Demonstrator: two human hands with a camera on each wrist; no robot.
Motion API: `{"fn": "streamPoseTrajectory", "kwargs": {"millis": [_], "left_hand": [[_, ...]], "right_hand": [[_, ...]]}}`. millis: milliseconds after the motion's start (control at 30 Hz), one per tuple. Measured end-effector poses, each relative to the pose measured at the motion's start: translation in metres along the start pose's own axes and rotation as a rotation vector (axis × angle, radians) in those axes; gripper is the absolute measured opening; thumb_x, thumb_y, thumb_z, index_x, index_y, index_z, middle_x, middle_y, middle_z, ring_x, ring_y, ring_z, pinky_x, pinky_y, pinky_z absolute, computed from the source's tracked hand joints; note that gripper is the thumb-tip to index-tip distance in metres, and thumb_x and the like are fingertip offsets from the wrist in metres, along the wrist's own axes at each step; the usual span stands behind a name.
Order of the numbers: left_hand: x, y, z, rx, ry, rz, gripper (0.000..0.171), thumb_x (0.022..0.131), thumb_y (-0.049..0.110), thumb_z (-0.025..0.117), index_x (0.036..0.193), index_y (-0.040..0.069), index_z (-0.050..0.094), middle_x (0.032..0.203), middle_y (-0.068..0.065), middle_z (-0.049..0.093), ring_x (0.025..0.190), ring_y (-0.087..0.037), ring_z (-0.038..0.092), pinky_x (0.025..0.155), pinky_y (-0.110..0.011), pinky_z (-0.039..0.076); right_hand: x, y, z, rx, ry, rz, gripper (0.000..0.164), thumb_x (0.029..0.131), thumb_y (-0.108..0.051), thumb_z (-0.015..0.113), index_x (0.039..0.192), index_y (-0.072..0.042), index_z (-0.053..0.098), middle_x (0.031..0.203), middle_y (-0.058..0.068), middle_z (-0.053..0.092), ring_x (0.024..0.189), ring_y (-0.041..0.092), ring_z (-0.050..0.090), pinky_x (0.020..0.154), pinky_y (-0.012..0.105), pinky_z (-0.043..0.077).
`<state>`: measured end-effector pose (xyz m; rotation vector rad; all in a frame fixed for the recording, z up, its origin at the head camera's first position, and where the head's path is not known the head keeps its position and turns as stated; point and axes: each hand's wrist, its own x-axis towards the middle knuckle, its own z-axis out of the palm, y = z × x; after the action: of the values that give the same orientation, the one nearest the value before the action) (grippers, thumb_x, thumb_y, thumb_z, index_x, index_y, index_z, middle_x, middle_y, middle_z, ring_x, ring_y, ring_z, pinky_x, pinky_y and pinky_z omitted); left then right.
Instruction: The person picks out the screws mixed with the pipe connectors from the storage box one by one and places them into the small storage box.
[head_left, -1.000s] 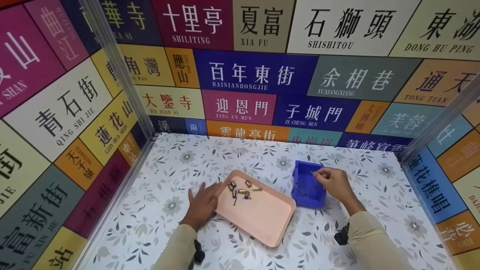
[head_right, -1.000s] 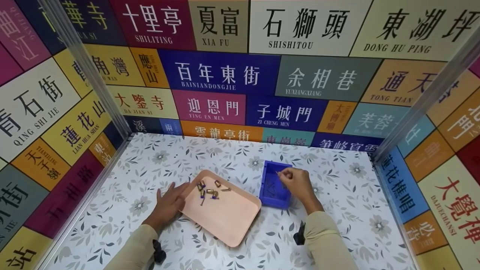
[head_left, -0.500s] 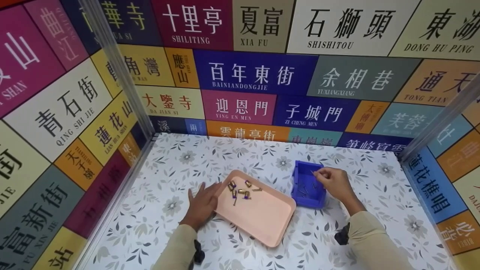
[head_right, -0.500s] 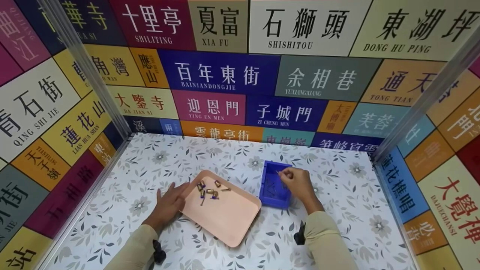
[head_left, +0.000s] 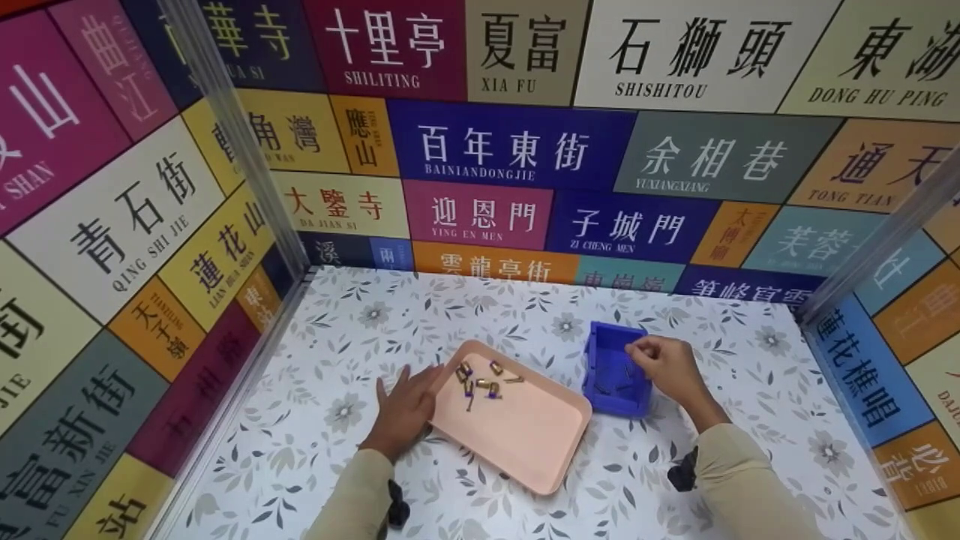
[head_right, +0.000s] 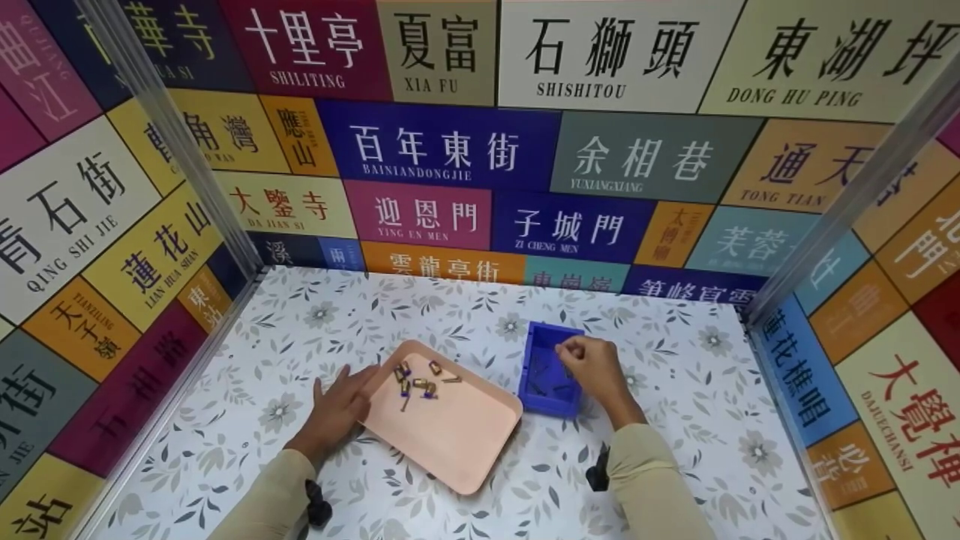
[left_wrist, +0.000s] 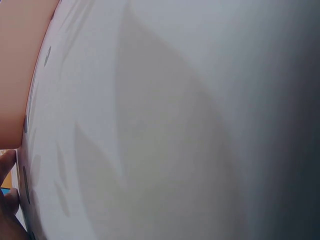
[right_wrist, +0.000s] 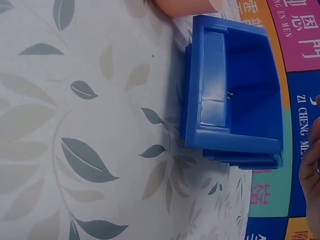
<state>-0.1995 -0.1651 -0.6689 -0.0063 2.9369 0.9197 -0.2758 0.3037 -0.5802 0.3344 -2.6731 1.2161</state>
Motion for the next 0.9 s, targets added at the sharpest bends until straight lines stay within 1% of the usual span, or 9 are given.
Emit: {"fn": "streamPoseTrajectory", "kwargs": {"millis": [100, 267, 367, 500, 567, 700, 767, 833, 900], "left_hand": [[0.000, -0.001, 0.001, -0.002, 0.001, 0.011, 0.050, 0.108, 0.045, 0.027, 0.157, 0.049, 0.032, 0.162, 0.020, 0.037, 0.160, -0.025, 0.014, 0.123, -0.064, -0.014], [0.001, -0.001, 0.001, -0.011, -0.017, -0.010, 0.050, 0.107, 0.044, 0.029, 0.156, 0.051, 0.030, 0.163, 0.022, 0.035, 0.161, -0.023, 0.012, 0.123, -0.063, -0.016], [0.001, -0.001, 0.001, -0.010, -0.025, -0.016, 0.050, 0.107, 0.045, 0.028, 0.156, 0.053, 0.029, 0.163, 0.023, 0.034, 0.161, -0.022, 0.011, 0.123, -0.062, -0.017], [0.001, 0.000, 0.000, -0.008, -0.025, -0.011, 0.050, 0.107, 0.045, 0.028, 0.157, 0.051, 0.029, 0.163, 0.022, 0.034, 0.161, -0.023, 0.012, 0.123, -0.063, -0.016], [0.001, 0.000, 0.000, -0.007, -0.022, -0.010, 0.051, 0.107, 0.044, 0.028, 0.157, 0.049, 0.030, 0.163, 0.021, 0.034, 0.161, -0.024, 0.012, 0.123, -0.063, -0.016], [0.001, 0.000, 0.000, 0.000, -0.016, -0.017, 0.051, 0.107, 0.043, 0.029, 0.157, 0.048, 0.031, 0.163, 0.021, 0.035, 0.161, -0.023, 0.013, 0.123, -0.064, -0.016], [0.001, 0.001, 0.000, 0.005, -0.014, -0.017, 0.051, 0.107, 0.043, 0.028, 0.157, 0.048, 0.031, 0.163, 0.021, 0.035, 0.160, -0.023, 0.013, 0.123, -0.064, -0.015], [0.000, 0.001, 0.000, 0.004, -0.011, -0.011, 0.051, 0.107, 0.044, 0.028, 0.158, 0.048, 0.032, 0.163, 0.021, 0.036, 0.160, -0.023, 0.013, 0.123, -0.064, -0.015], [-0.001, 0.000, -0.001, 0.001, 0.001, 0.017, 0.050, 0.108, 0.042, 0.029, 0.158, 0.045, 0.033, 0.162, 0.018, 0.037, 0.160, -0.026, 0.015, 0.123, -0.066, -0.013]], "right_hand": [[0.000, -0.001, 0.003, 0.007, 0.004, -0.010, 0.018, 0.095, -0.025, 0.074, 0.088, -0.009, 0.078, 0.061, -0.002, 0.060, 0.048, 0.009, 0.057, 0.050, 0.023, 0.051], [0.000, -0.006, 0.014, 0.019, -0.013, -0.020, 0.017, 0.095, -0.025, 0.074, 0.088, -0.011, 0.078, 0.061, -0.003, 0.061, 0.049, 0.009, 0.056, 0.050, 0.023, 0.048], [0.000, -0.010, 0.022, 0.037, -0.040, -0.019, 0.018, 0.096, -0.029, 0.074, 0.088, -0.013, 0.078, 0.061, 0.001, 0.062, 0.048, 0.009, 0.054, 0.050, 0.024, 0.046], [0.001, -0.020, 0.035, 0.073, -0.076, -0.014, 0.018, 0.096, -0.030, 0.073, 0.089, -0.015, 0.078, 0.062, 0.009, 0.064, 0.047, 0.010, 0.053, 0.047, 0.025, 0.044], [0.001, -0.026, 0.042, 0.082, -0.084, -0.024, 0.016, 0.096, -0.029, 0.073, 0.089, -0.015, 0.078, 0.062, 0.007, 0.064, 0.048, 0.010, 0.053, 0.048, 0.025, 0.044], [0.003, -0.038, 0.056, 0.089, -0.088, -0.072, 0.012, 0.095, -0.027, 0.075, 0.088, -0.018, 0.079, 0.062, -0.005, 0.062, 0.051, 0.007, 0.051, 0.051, 0.024, 0.043], [0.005, -0.043, 0.063, 0.097, -0.094, -0.097, 0.010, 0.094, -0.026, 0.075, 0.088, -0.019, 0.080, 0.061, -0.008, 0.061, 0.051, 0.007, 0.050, 0.051, 0.024, 0.043], [0.007, -0.048, 0.069, 0.112, -0.108, -0.110, 0.010, 0.094, -0.025, 0.076, 0.087, -0.019, 0.080, 0.059, -0.007, 0.061, 0.049, 0.007, 0.050, 0.050, 0.024, 0.043], [0.009, -0.053, 0.075, 0.127, -0.123, -0.119, 0.010, 0.094, -0.025, 0.076, 0.087, -0.019, 0.080, 0.059, -0.001, 0.063, 0.048, 0.007, 0.051, 0.049, 0.024, 0.045]]}}
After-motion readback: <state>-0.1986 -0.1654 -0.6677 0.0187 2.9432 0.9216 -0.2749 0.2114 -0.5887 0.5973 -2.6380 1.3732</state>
